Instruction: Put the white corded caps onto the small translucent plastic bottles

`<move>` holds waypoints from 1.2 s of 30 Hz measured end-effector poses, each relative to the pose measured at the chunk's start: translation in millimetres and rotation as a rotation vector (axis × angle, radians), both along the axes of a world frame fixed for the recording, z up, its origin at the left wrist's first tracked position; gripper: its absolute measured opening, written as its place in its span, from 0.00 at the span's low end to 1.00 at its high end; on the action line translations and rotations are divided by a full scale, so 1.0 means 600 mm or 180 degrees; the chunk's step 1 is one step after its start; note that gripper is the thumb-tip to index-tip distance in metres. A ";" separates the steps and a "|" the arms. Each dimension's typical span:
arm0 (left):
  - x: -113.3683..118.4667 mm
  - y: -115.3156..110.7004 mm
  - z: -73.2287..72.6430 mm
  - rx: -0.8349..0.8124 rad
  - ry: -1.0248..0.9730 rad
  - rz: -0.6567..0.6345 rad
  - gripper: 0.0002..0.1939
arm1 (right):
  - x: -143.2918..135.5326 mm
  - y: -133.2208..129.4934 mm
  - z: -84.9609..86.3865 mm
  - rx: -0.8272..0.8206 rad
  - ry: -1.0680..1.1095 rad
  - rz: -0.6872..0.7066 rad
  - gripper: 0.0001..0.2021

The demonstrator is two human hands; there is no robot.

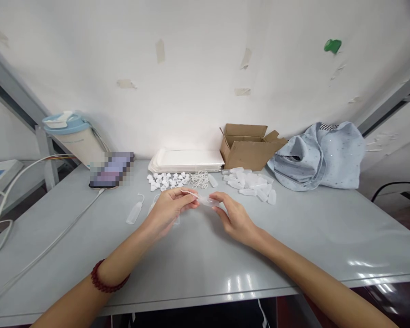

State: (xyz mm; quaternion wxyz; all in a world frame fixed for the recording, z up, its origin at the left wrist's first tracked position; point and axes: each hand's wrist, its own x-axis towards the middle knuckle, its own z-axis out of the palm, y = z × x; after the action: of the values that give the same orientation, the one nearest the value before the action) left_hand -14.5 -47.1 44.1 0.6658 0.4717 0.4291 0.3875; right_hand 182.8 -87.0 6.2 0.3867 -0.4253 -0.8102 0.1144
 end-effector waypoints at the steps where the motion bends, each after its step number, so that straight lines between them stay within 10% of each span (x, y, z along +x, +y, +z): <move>1: 0.000 0.000 0.000 -0.0030 -0.0040 -0.0011 0.07 | -0.001 -0.001 0.001 0.0012 0.0024 0.0002 0.14; 26: 0.013 -0.022 0.019 0.1113 0.1063 -0.0412 0.11 | -0.011 -0.016 0.013 -0.0134 0.0419 0.0356 0.22; 36: 0.010 -0.019 0.005 0.1637 0.1176 -0.0619 0.09 | -0.015 -0.020 0.030 -0.1755 0.1794 0.0587 0.15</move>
State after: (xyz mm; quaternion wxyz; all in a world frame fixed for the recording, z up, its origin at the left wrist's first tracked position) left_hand -8.4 -58.7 46.9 0.4696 0.7254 0.3837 0.3256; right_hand 173.6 -98.9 24.3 0.4533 -0.3906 -0.6462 0.4737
